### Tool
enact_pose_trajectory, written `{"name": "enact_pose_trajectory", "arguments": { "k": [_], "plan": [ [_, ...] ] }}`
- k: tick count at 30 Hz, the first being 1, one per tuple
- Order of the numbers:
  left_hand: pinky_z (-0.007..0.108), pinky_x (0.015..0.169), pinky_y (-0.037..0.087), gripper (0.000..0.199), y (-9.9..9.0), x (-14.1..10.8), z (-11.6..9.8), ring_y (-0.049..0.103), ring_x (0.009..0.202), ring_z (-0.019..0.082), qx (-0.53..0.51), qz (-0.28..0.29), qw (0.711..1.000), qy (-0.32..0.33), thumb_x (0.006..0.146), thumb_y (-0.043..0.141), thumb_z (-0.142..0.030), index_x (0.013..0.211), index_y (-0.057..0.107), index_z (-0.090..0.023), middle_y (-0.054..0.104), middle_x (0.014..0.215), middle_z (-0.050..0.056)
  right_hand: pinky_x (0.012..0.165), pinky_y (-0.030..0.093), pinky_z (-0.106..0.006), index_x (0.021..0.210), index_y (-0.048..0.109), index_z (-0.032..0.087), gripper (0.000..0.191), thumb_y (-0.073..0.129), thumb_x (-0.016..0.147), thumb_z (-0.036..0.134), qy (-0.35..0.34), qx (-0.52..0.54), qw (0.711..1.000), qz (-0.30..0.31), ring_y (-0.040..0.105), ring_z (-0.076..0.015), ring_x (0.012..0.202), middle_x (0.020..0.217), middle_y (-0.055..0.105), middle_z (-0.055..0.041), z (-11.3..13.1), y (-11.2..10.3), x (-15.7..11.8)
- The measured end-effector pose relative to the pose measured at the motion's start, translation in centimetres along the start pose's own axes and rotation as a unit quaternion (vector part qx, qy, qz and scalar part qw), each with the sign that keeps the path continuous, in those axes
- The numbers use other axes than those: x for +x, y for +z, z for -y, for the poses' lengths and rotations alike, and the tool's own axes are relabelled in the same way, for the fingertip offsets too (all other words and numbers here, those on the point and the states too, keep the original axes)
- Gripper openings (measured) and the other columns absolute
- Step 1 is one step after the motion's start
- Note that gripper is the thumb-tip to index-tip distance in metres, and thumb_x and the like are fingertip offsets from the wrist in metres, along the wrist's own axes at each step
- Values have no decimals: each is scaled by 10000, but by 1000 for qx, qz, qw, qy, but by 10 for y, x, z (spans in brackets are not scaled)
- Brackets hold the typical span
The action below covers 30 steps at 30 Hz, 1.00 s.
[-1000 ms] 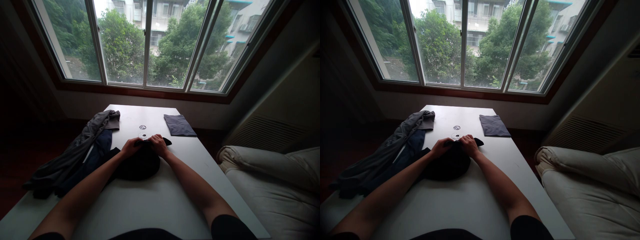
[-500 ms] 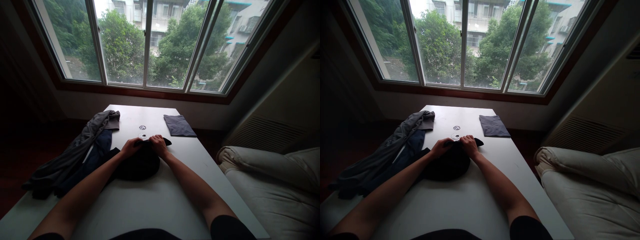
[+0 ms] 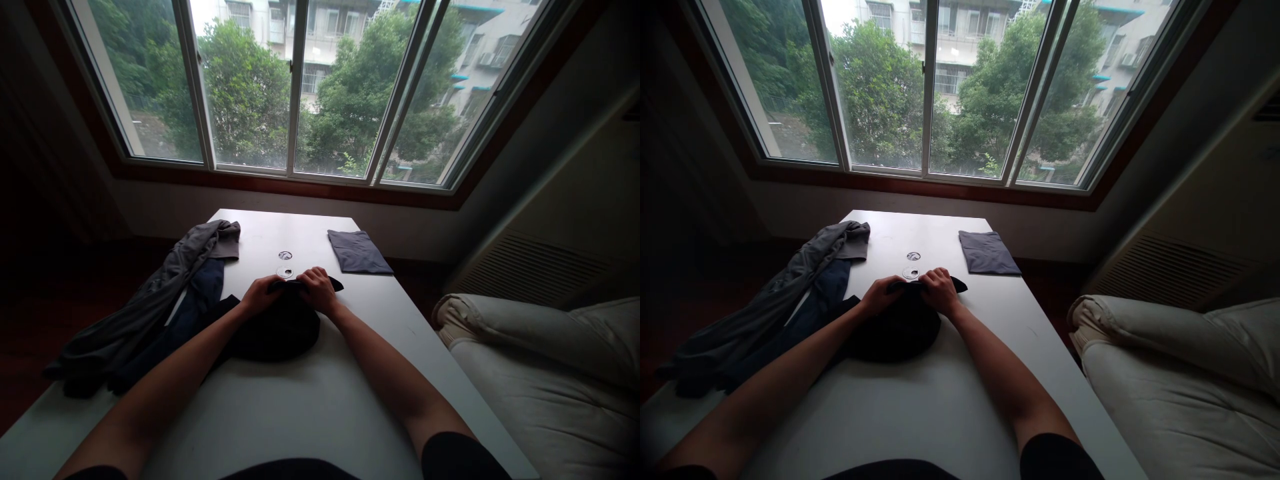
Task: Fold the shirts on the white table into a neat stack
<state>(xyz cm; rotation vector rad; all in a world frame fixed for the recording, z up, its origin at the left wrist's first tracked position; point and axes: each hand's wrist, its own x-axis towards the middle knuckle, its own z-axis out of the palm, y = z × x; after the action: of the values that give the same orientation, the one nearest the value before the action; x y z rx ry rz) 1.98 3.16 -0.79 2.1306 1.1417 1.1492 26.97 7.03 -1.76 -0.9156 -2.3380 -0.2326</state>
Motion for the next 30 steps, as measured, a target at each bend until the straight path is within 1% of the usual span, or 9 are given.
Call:
{"name": "enact_pose_trajectory", "arguments": {
  "k": [3,5,9,15,21,24,27,30],
  "plan": [
    [320,880,561,205,0,0,0,732,974,223,6,-2,1000,2,920,665,-324,1091,747,-249,784,1074,20,1049,344,-423,1053,701,224,125,666,946,278,-7,-9,1000,0,553,-259,1022,1004,698,-68,0,2,0],
    [320,879,558,204,0,0,-1,729,965,221,11,-2,1000,4,917,664,-324,1088,746,-248,783,1067,21,1030,351,-412,1012,705,221,93,631,981,268,-7,-19,1000,3,556,-249,990,968,702,-64,-1,5,0],
    [331,887,555,211,0,1,-2,724,961,224,19,4,1000,1,923,650,-329,1096,739,-244,780,1050,24,1010,355,-400,978,705,213,85,629,983,248,8,-35,999,12,556,-245,966,930,703,-61,-1,7,0],
    [347,915,561,223,0,0,-2,726,999,236,21,6,1000,-4,922,653,-336,1109,741,-250,781,1092,28,970,366,-388,959,689,209,65,650,966,259,34,-50,998,26,548,-249,951,918,689,-65,2,3,1],
    [334,888,564,215,-1,0,-3,727,983,229,31,2,1000,3,925,653,-327,1100,750,-249,781,1088,29,1004,355,-415,1011,707,217,140,672,958,342,16,-55,998,24,524,-278,1035,985,680,-85,4,-1,2],
    [334,869,562,209,-1,0,-4,726,949,226,45,5,999,1,927,651,-331,1091,748,-245,782,1057,31,1013,352,-414,1035,723,229,113,643,983,291,9,-54,998,25,526,-271,1048,1004,690,-76,4,0,2],
    [335,881,557,214,-1,1,-4,724,975,230,48,5,999,1,926,652,-334,1099,742,-247,780,1082,33,1014,352,-410,1045,729,234,109,642,981,238,8,-54,998,24,529,-264,1049,1005,699,-66,4,2,1],
    [341,893,557,221,-1,1,-5,723,997,236,46,5,999,3,927,650,-340,1109,739,-250,777,1108,37,999,357,-411,1010,729,231,95,640,975,220,15,-59,998,28,529,-268,1043,998,699,-73,5,2,2]
  ]
}}
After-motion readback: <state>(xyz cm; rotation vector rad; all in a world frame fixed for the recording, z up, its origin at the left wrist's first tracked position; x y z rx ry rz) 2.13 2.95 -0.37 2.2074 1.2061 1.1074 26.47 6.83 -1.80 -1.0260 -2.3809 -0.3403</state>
